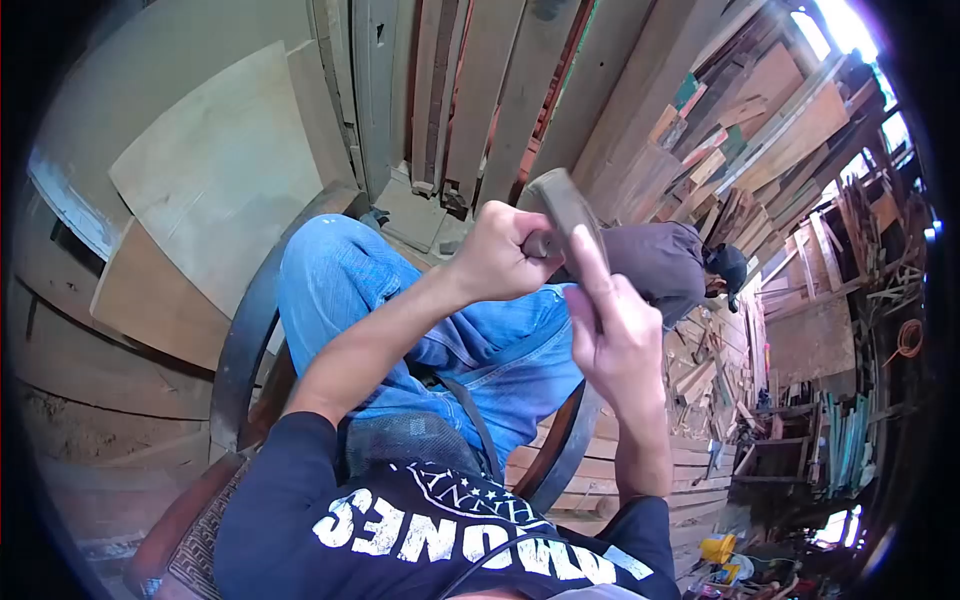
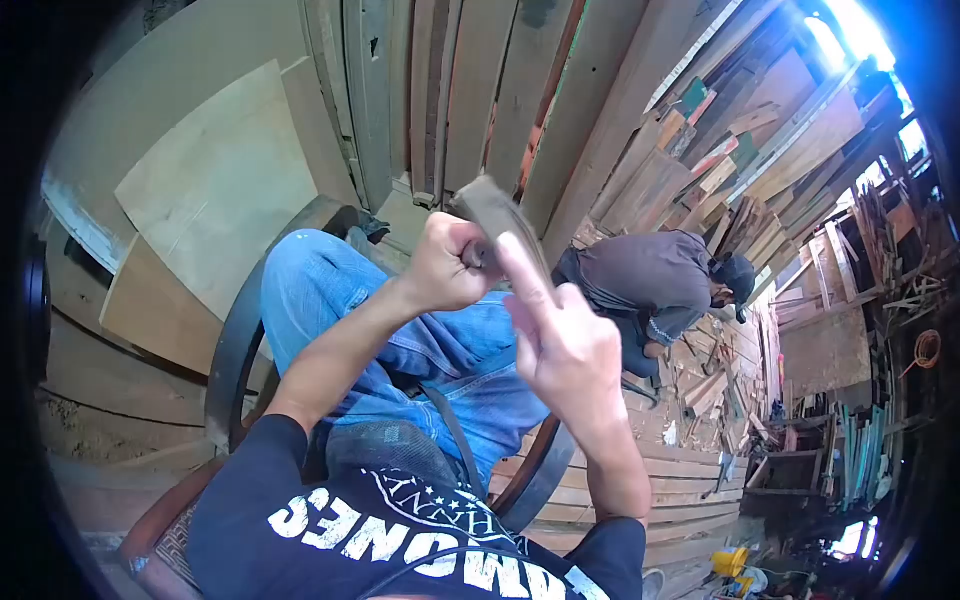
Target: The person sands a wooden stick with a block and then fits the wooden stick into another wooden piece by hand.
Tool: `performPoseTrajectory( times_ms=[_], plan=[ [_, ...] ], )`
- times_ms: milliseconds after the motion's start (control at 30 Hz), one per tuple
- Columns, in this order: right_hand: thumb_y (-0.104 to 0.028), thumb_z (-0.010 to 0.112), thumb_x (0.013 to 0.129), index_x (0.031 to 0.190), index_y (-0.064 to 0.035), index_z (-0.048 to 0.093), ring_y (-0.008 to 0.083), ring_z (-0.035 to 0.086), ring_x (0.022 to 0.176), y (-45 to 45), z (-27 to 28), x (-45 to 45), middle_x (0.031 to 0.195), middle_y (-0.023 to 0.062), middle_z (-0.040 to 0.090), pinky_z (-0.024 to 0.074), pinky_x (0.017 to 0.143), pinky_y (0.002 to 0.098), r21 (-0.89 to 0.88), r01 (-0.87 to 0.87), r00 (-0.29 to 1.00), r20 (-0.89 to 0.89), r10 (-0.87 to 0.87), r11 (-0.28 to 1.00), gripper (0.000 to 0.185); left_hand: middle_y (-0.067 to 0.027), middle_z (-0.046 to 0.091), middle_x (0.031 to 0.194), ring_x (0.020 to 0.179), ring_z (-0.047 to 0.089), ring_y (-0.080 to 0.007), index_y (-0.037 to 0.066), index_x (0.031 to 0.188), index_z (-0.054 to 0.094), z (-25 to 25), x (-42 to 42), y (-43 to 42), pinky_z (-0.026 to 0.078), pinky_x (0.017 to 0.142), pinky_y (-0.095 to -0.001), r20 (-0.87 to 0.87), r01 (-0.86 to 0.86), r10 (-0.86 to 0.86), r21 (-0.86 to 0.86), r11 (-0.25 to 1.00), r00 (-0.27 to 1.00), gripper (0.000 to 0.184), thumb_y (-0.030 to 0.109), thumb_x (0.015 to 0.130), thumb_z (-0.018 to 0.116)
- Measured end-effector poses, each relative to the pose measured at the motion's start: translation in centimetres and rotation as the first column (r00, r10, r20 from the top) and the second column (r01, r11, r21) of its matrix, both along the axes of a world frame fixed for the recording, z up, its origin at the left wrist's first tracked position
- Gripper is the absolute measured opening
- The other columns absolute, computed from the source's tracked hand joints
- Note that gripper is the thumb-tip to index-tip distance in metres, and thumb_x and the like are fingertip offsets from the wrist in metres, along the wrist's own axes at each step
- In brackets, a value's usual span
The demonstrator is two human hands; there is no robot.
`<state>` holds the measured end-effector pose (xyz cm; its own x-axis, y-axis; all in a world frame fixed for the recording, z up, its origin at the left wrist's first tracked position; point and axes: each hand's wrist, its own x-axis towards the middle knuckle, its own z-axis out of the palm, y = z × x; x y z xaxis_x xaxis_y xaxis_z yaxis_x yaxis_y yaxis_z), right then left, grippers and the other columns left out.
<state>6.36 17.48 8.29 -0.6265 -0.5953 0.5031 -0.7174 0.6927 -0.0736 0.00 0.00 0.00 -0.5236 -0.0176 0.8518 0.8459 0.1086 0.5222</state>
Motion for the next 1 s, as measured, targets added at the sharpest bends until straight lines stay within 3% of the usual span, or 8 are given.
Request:
performPoseTrajectory(
  times_ms=[233,300,400,567,633,767,833,1000],
  plan=[
    [0.002,0.068,0.085,0.14,-0.0074,0.055,0.0301,0.066,0.071,0.3,2.3,1.3,0.09,0.0177,0.068,0.0526,0.064,0.0362,-0.051,-0.168,0.985,0.017,0.169,0.984,0.058,-0.0097,0.046,0.051,0.046,0.04,-0.0107,0.002,0.06,0.054,1.2,0.9,-1.0,0.038,0.045,-0.0309,0.225,0.218,-0.191,-0.103,0.97,0.955,0.024,0.006,0.077,0.071],
    [-0.002,0.069,0.085,0.139,-0.0108,0.056,0.0305,0.06,0.062,0.2,2.0,1.6,0.083,0.0157,0.066,0.0497,0.058,0.0395,0.126,-0.081,0.993,0.094,0.07,0.989,0.056,-0.0072,0.051,0.053,0.053,0.047,-0.0062,0.001,0.072,0.068,1.5,1.0,-0.1,0.043,0.051,-0.0285,0.108,0.361,-0.378,0.148,0.921,0.919,0.006,0.005,0.077,0.07],
    [-0.015,0.069,0.088,0.145,-0.0254,0.051,0.0255,0.052,0.05,0.9,1.7,-0.2,0.065,0.0098,0.052,0.0454,0.047,0.0391,0.075,0.025,0.999,-0.033,-0.022,0.997,0.061,-0.0077,0.054,0.054,0.054,0.049,-0.0063,0.002,0.074,0.069,0.9,0.6,-1.0,0.045,0.052,-0.0295,0.294,0.318,-0.278,-0.097,0.943,0.915,0.002,0.003,0.074,0.071],
    [-0.005,0.072,0.083,0.138,-0.011,0.057,0.0295,0.059,0.06,1.2,2.6,1.6,0.077,0.0152,0.062,0.0472,0.057,0.0399,0.097,-0.137,0.99,0.061,0.131,0.986,0.058,-0.0072,0.045,0.05,0.048,0.041,-0.0087,0.0,0.059,0.054,1.0,0.3,0.3,0.037,0.046,-0.0322,0.019,0.329,-0.333,0.102,0.939,0.943,0.024,0.006,0.078,0.067],
    [-0.005,0.071,0.084,0.138,-0.0118,0.057,0.0284,0.056,0.058,1.7,2.4,0.9,0.074,0.0144,0.06,0.0458,0.055,0.0392,0.156,0.021,0.998,0.06,-0.031,0.988,0.056,-0.0057,0.042,0.05,0.048,0.038,-0.008,0.0,0.058,0.052,1.3,1.0,-0.6,0.035,0.046,-0.032,0.343,0.311,-0.287,-0.016,0.95,0.894,0.025,0.005,0.077,0.067],
    [-0.002,0.07,0.082,0.137,-0.0071,0.057,0.028,0.059,0.06,2.7,2.8,1.0,0.077,0.0149,0.063,0.048,0.057,0.0373,-0.018,-0.144,0.988,0.05,0.145,0.989,0.057,-0.0041,0.045,0.05,0.05,0.041,-0.007,0.001,0.061,0.055,1.3,0.4,-1.4,0.036,0.047,-0.0307,0.277,0.391,-0.342,-0.146,0.909,0.898,0.02,0.004,0.077,0.067],
    [-0.014,0.073,0.084,0.141,-0.0288,0.056,0.024,0.054,0.049,3.0,1.9,1.4,0.068,0.0084,0.053,0.0467,0.047,0.0378,0.102,-0.135,0.988,0.088,0.126,0.986,0.061,-0.0026,0.049,0.052,0.051,0.043,-0.0064,0.001,0.062,0.058,1.1,0.3,-0.7,0.037,0.047,-0.0294,0.126,0.382,-0.377,-0.015,0.924,0.918,0.02,0.004,0.078,0.07],
    [-0.018,0.072,0.086,0.142,-0.0305,0.054,0.0243,0.055,0.05,4.0,2.7,0.3,0.066,0.0081,0.053,0.0465,0.046,0.0381,0.098,0.009,1.0,-0.019,-0.007,0.995,0.061,-0.0027,0.05,0.053,0.052,0.043,-0.005,0.001,0.065,0.059,0.7,-0.1,-1.5,0.037,0.047,-0.029,0.277,0.406,-0.361,-0.127,0.905,0.891,0.019,0.006,0.078,0.071]
  ],
)
